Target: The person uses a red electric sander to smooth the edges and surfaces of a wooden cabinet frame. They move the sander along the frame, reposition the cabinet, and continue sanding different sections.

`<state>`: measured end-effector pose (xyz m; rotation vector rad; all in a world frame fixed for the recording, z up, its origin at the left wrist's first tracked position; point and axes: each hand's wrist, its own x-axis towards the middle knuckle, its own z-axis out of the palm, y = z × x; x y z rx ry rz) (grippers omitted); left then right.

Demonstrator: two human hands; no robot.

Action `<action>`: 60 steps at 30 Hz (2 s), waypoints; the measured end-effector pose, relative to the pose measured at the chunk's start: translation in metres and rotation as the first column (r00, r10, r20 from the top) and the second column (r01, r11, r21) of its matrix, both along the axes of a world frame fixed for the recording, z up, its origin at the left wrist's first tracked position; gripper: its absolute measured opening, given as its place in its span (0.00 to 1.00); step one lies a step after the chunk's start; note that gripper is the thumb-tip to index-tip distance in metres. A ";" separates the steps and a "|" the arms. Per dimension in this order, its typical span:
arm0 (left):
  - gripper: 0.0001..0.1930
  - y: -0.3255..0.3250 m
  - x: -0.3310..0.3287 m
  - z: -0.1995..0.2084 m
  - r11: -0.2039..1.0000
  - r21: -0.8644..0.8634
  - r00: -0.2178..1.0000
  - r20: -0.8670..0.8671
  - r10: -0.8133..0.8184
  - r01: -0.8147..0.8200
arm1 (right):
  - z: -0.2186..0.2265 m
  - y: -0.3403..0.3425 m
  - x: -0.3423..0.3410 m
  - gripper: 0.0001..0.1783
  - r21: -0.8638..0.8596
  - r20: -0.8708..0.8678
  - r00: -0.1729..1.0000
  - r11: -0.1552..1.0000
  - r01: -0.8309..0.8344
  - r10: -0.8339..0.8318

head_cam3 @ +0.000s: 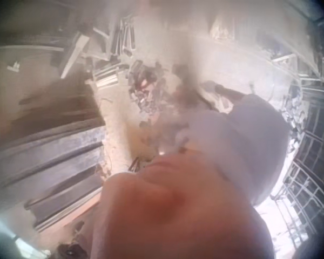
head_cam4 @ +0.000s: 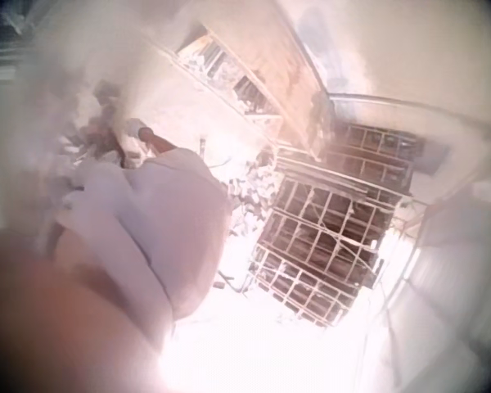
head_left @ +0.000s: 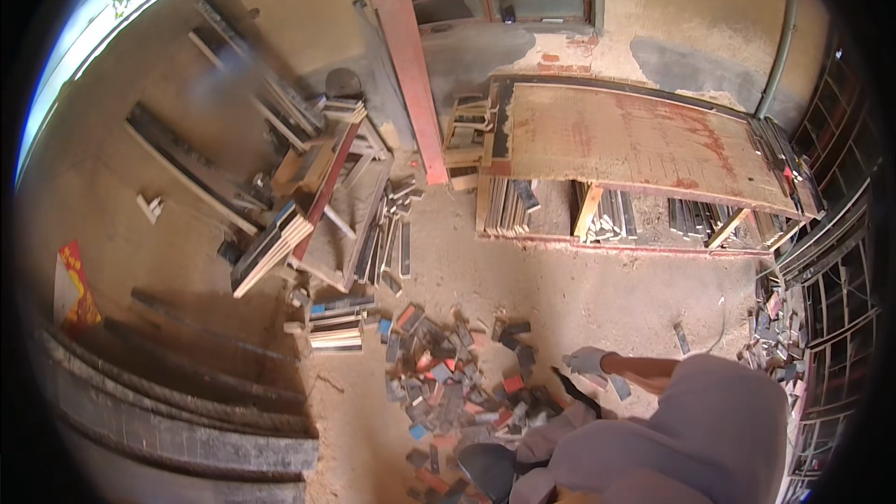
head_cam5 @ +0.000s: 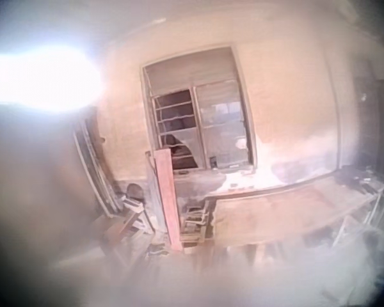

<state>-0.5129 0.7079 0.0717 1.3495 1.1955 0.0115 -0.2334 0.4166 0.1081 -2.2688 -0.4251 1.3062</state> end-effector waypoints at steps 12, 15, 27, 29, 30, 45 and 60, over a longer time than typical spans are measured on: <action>0.16 0.192 0.179 -0.063 0.982 -0.013 0.928 -0.323 -0.184 0.190 | -0.047 0.104 0.221 0.23 0.077 0.111 0.943 0.949 0.307 -0.314; 0.16 0.270 0.216 -0.073 0.855 0.011 0.745 -0.496 -0.445 0.518 | -0.038 0.097 0.244 0.29 -0.065 -0.152 0.610 0.624 0.779 -0.777; 0.21 0.614 0.687 0.020 0.987 0.084 0.963 0.221 -0.151 0.136 | -0.033 0.241 0.327 0.27 -0.356 -0.227 0.366 0.426 0.832 -0.903; 0.19 0.624 0.797 0.044 0.985 0.098 0.931 0.324 -0.165 0.140 | -0.045 0.272 0.372 0.33 -0.410 -0.219 0.485 0.531 0.741 -0.846; 0.18 0.600 0.868 0.044 0.971 0.005 0.888 0.404 -0.221 0.240 | -0.086 0.250 0.365 0.35 -0.393 0.105 0.710 0.627 0.673 -0.697; 0.16 0.392 1.134 0.038 -0.471 0.219 -0.513 0.209 -0.833 0.855 | 0.086 0.515 0.588 0.24 0.343 0.301 -0.358 -0.250 0.905 -0.884; 0.17 0.413 1.044 0.026 -0.933 0.168 -0.948 0.076 -0.309 0.318 | -0.009 0.974 0.329 0.34 -0.442 0.085 -0.970 -0.881 0.166 -0.226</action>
